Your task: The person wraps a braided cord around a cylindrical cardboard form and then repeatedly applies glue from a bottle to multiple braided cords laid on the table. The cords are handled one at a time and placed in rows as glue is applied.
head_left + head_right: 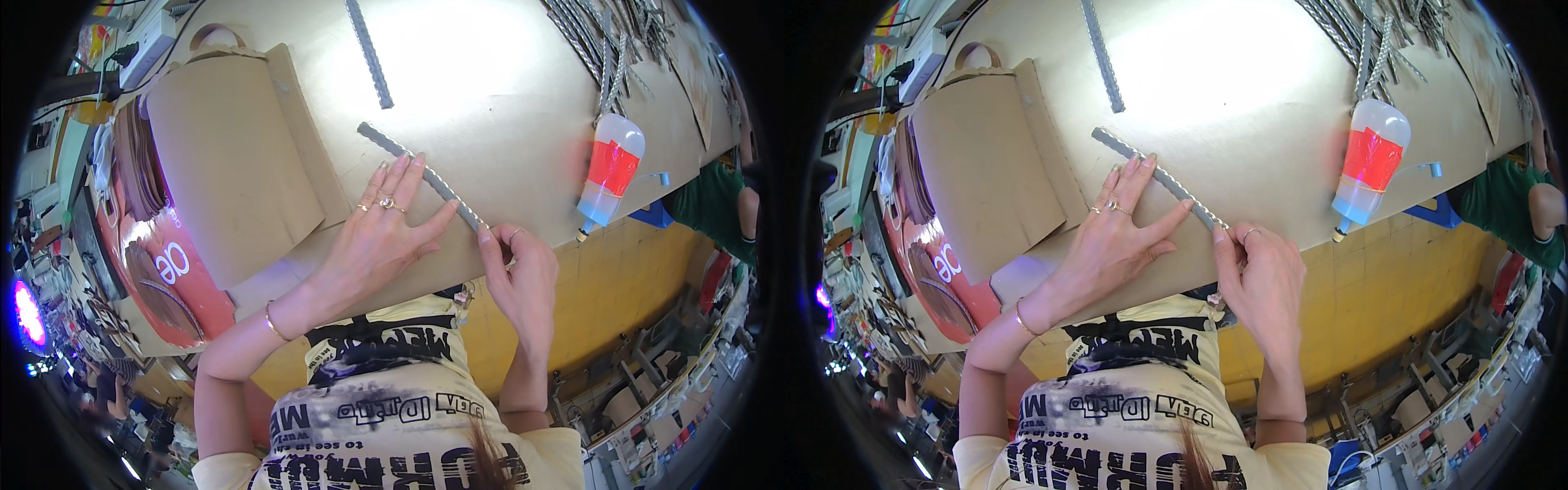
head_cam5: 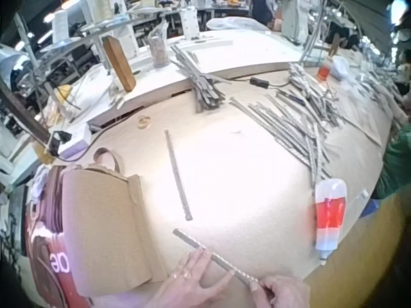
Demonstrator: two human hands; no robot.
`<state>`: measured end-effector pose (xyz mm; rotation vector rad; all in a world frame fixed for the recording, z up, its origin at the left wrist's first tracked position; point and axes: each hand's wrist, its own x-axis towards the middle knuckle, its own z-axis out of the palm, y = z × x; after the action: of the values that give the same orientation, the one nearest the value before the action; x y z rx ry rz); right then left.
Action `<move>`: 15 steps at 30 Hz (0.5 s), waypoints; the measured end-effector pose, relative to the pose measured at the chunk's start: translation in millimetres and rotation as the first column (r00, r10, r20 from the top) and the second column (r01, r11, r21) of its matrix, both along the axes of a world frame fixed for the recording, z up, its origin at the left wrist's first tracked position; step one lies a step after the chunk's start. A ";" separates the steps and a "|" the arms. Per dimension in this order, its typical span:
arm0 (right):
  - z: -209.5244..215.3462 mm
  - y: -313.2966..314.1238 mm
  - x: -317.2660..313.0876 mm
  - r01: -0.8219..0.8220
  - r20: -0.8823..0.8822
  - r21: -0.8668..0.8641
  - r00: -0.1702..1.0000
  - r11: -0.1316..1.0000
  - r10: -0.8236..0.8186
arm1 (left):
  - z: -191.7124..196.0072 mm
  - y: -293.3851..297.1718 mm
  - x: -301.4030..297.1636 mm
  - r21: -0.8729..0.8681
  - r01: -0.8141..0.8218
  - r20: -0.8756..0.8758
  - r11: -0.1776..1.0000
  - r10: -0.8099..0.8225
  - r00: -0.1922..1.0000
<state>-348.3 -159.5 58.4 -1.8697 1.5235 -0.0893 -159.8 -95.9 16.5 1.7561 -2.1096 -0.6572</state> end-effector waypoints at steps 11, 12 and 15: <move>-3.2 -2.6 -0.9 0.048 0.022 0.039 0.999 0.998 -0.049 | 2.6 -1.4 -1.1 -0.001 0.016 0.051 1.000 -0.016 0.999; -3.4 -2.6 -0.5 0.045 0.016 0.028 0.999 0.999 -0.045 | 2.6 -1.4 -1.5 0.001 0.017 0.052 1.000 -0.017 0.999; -4.3 -2.5 0.2 0.033 -0.019 0.011 0.999 0.999 -0.033 | 2.5 -1.7 -1.5 -0.015 0.040 0.091 0.999 -0.039 0.995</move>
<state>-348.1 -162.0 54.1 -1.8421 1.5648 -0.0784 -161.3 -97.7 19.0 1.7712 -2.2081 -0.5794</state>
